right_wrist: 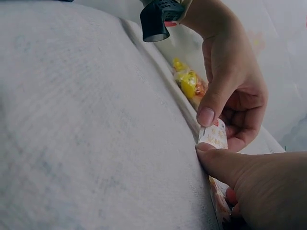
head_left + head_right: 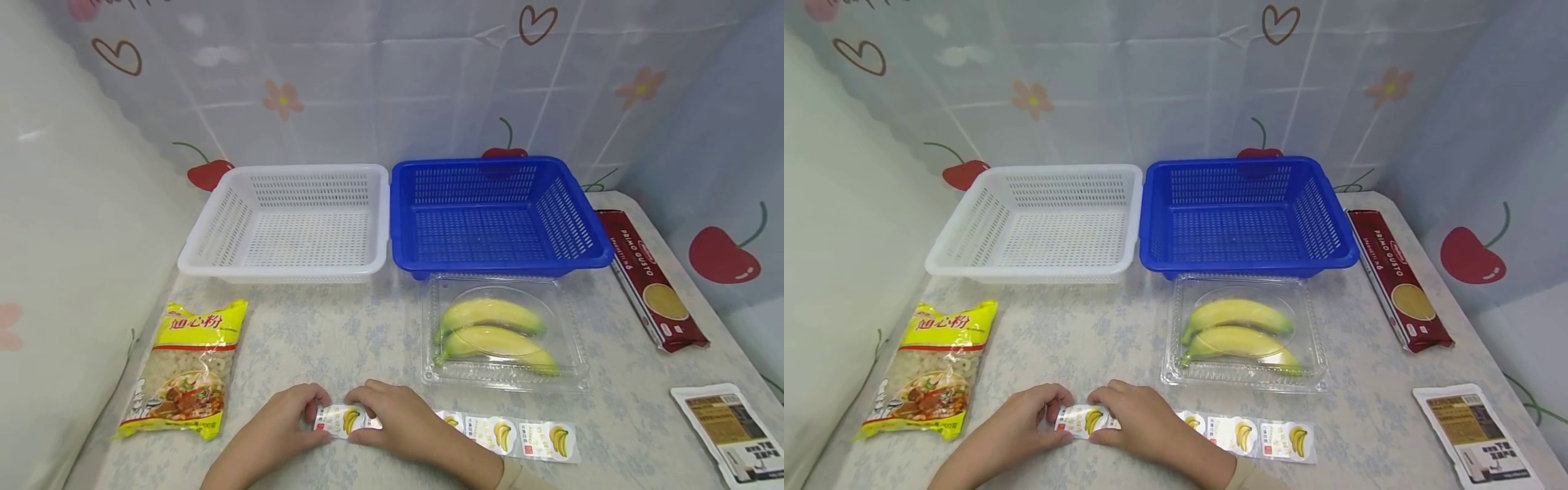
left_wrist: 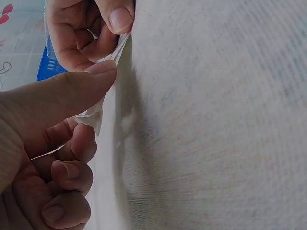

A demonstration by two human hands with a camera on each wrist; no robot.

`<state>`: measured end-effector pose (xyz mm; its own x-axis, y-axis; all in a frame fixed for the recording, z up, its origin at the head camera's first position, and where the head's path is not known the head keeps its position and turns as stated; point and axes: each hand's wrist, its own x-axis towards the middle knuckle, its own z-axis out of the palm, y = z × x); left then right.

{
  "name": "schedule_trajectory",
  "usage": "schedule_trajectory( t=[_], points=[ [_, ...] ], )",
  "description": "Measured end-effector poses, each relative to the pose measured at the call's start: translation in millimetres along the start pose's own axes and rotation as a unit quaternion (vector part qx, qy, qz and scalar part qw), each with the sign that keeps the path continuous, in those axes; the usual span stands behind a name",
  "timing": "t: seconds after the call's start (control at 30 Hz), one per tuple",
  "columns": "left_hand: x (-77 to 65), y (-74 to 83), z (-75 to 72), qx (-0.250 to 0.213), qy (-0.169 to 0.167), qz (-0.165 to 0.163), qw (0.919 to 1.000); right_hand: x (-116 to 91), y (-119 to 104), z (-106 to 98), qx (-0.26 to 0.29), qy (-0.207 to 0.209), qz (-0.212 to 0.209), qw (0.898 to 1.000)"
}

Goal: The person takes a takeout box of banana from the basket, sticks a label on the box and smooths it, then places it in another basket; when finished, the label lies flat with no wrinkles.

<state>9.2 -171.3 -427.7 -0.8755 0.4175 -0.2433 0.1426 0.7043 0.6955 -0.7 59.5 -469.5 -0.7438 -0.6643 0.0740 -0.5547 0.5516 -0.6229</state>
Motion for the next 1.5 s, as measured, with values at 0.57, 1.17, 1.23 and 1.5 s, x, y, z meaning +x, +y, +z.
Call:
schedule_trajectory(
  t=[0.57, 1.17, 1.23, 1.5],
  points=[
    [-2.5, 4.0, 3.4, 0.022, 0.021, 0.021, 0.9993, -0.9, -1.6, -0.1, 0.004, -0.001, -0.01, 1.0],
    [-3.4, -0.2, 6.2, 0.009, 0.022, 0.037, 0.999, -1.2, -2.9, -2.8, 0.005, -0.009, -0.002, 1.0],
    [-3.5, -0.2, 5.8, 0.008, 0.024, 0.039, 0.9989, -1.1, -2.7, -2.6, 0.005, -0.009, -0.002, 1.0],
    [-5.0, 1.7, 4.1, 0.003, 0.044, 0.012, 0.999, -0.8, -0.2, 1.1, -0.002, 0.003, -0.01, 1.0]
  ],
)
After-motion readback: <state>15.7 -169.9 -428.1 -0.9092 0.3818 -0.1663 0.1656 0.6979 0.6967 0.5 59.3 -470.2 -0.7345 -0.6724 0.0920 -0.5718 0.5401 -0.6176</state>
